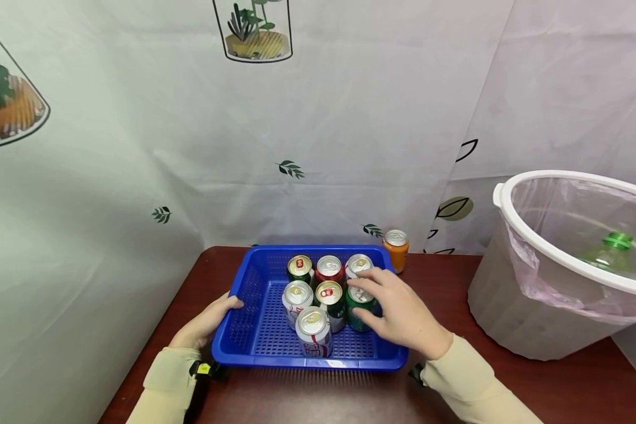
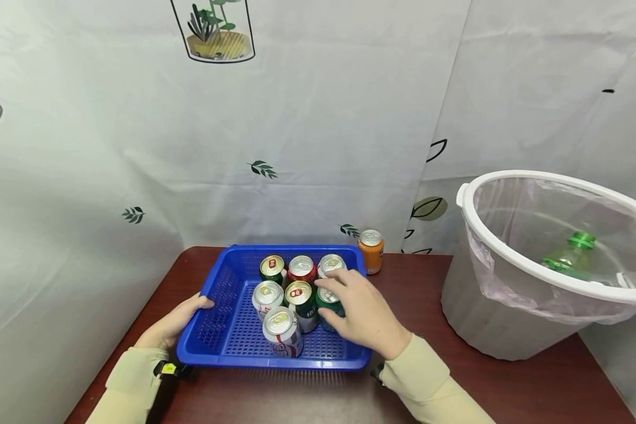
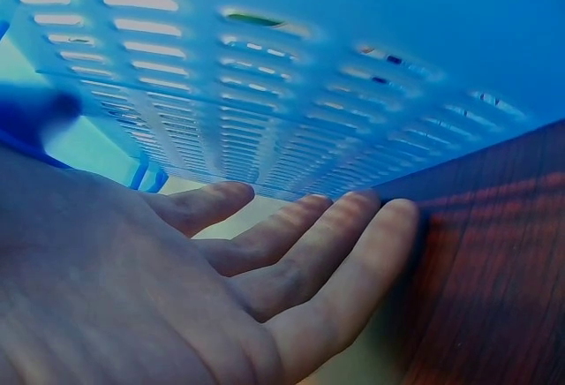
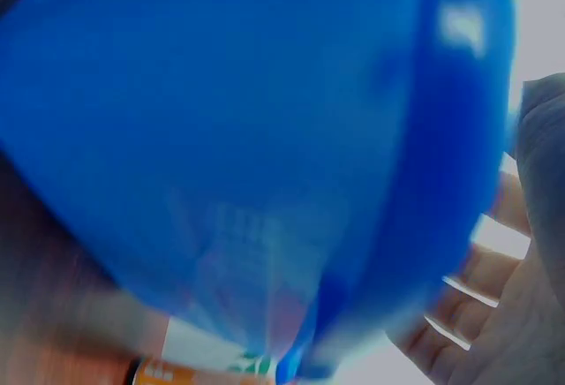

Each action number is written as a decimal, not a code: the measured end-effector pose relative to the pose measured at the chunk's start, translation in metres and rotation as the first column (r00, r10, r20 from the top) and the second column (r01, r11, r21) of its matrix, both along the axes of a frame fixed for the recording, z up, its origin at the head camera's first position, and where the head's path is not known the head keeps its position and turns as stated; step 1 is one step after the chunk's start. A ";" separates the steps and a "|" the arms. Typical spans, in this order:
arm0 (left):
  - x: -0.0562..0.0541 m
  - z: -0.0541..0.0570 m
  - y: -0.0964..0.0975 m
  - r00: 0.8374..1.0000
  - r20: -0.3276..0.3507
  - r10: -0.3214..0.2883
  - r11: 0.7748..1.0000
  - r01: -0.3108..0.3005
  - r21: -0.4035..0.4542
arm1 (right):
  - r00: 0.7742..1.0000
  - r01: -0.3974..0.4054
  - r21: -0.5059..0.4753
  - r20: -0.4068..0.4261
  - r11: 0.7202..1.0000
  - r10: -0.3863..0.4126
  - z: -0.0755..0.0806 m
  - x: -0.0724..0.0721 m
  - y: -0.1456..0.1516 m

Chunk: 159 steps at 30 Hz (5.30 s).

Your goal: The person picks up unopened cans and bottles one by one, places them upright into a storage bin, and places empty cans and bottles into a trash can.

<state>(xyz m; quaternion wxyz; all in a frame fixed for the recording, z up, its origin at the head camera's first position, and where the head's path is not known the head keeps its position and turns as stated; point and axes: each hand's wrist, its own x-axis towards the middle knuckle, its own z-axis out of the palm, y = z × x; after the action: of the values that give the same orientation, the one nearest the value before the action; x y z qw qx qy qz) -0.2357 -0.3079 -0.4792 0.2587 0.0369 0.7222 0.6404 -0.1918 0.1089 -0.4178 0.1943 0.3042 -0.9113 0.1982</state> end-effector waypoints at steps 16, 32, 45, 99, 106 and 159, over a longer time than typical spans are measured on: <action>0.001 -0.004 -0.001 1.000 -0.005 -0.001 1.000 0.001 -0.002 | 0.995 0.099 -0.136 0.000 0.986 -0.100 -0.007 -0.045 0.043; 0.000 -0.002 -0.002 1.000 -0.020 -0.013 1.000 0.013 0.003 | 0.949 0.309 -0.168 0.113 0.936 -0.294 -0.032 -0.096 0.070; -0.001 -0.003 -0.001 1.000 -0.023 0.010 1.000 -0.010 -0.009 | 0.931 0.313 -0.034 0.208 0.949 -0.299 -0.038 -0.115 0.068; 0.000 -0.005 -0.001 1.000 -0.027 -0.010 1.000 0.011 0.015 | 0.940 0.331 -0.217 -0.016 0.918 -0.342 -0.035 -0.013 0.089; -0.001 -0.003 -0.002 0.999 -0.022 -0.028 0.999 0.029 0.036 | 0.942 0.260 -0.345 -0.114 0.902 -0.316 0.001 0.013 0.082; 0.001 -0.005 -0.002 0.999 -0.035 -0.015 1.000 0.016 0.015 | 0.995 0.103 -0.161 0.030 0.982 -0.100 -0.039 0.039 -0.033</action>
<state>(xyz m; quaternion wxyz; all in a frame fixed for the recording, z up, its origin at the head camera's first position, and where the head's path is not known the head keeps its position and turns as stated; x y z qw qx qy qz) -0.2348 -0.3103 -0.4839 0.2507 0.0557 0.7213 0.6433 -0.1526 0.0755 -0.4571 0.2185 0.2384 -0.9084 0.2649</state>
